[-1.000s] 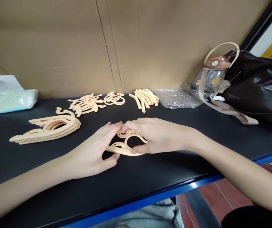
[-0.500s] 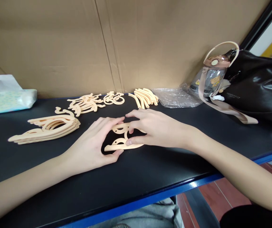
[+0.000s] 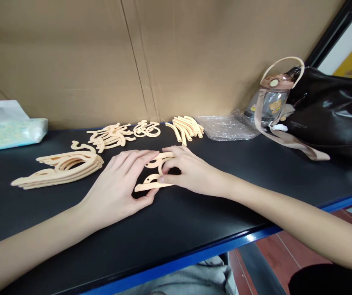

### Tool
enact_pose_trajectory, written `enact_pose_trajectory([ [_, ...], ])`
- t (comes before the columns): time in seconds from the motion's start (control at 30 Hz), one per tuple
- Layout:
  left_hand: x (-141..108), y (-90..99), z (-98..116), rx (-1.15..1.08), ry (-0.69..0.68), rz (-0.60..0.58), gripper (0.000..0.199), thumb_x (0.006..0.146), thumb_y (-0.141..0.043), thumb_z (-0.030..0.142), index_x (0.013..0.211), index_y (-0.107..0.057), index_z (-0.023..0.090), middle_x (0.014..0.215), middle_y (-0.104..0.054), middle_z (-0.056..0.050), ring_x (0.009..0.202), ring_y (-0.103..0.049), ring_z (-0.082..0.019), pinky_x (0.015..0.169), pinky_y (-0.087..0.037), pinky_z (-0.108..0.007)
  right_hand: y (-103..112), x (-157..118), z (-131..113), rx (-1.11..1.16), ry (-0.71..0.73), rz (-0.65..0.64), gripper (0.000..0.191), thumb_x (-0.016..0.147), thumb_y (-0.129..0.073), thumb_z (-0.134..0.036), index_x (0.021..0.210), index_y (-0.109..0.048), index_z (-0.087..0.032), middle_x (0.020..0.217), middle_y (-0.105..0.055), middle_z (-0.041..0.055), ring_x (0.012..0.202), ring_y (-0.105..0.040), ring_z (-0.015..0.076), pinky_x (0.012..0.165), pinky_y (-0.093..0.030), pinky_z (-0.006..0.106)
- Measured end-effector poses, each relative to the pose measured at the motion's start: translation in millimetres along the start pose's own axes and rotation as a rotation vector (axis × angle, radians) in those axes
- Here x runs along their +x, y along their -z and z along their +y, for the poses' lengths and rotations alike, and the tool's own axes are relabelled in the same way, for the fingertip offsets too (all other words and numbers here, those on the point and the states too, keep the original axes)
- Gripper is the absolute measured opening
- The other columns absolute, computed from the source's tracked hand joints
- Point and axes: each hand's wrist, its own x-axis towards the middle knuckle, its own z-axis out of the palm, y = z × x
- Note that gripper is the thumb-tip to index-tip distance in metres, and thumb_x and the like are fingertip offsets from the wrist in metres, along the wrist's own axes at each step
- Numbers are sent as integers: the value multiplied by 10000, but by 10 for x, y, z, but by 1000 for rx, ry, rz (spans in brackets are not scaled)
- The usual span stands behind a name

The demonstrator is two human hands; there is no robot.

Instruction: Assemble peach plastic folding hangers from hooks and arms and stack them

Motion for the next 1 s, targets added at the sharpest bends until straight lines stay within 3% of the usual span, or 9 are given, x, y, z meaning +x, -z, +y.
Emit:
enact_pose_trajectory([
  [0.53, 5, 14, 3, -27, 12, -21, 537, 793, -556, 283, 1294, -441, 128, 1288, -536, -119, 1187, -465, -276, 974, -375, -410, 16, 1, -41, 13, 14, -12, 220, 896, -591, -386, 801, -644, -195, 1226, -547, 72, 1242, -407, 211, 1038, -329, 374],
  [0.63, 10, 19, -17, 15, 3, -9, 534, 799, -547, 272, 1300, -439, 120, 1288, -538, -123, 1184, -472, -278, 978, -371, -409, 44, 7, -54, 58, -24, -8, 191, 882, -608, -373, 828, -618, -189, 1212, -551, 72, 1176, -472, 207, 988, -386, 361],
  [0.73, 16, 24, -45, 95, -16, 16, 546, 804, -540, 267, 1311, -435, 95, 1290, -538, -139, 1181, -480, -288, 989, -363, -414, 56, 20, -20, 159, -116, 84, 199, 854, -632, -359, 915, -553, -187, 1185, -571, 70, 1085, -545, 205, 936, -436, 366],
  [0.87, 17, 45, -63, 179, -40, 58, 536, 816, -517, 252, 1317, -437, 78, 1281, -546, -147, 1173, -490, -288, 986, -363, -413, 64, 39, 79, 315, -210, 207, 463, 825, -647, -404, 1181, -433, -198, 1267, -530, 103, 1084, -577, 212, 918, -483, 393],
  [1.0, 15, 70, -58, 159, 12, 93, 543, 815, -526, 285, 1311, -437, 83, 1268, -550, -143, 1168, -492, -284, 963, -378, -403, 132, 45, 134, 34, 51, 113, 788, 747, -728, -441, 1393, -317, -250, 1444, -393, 100, 1301, -419, 271, 1059, -382, 468],
])
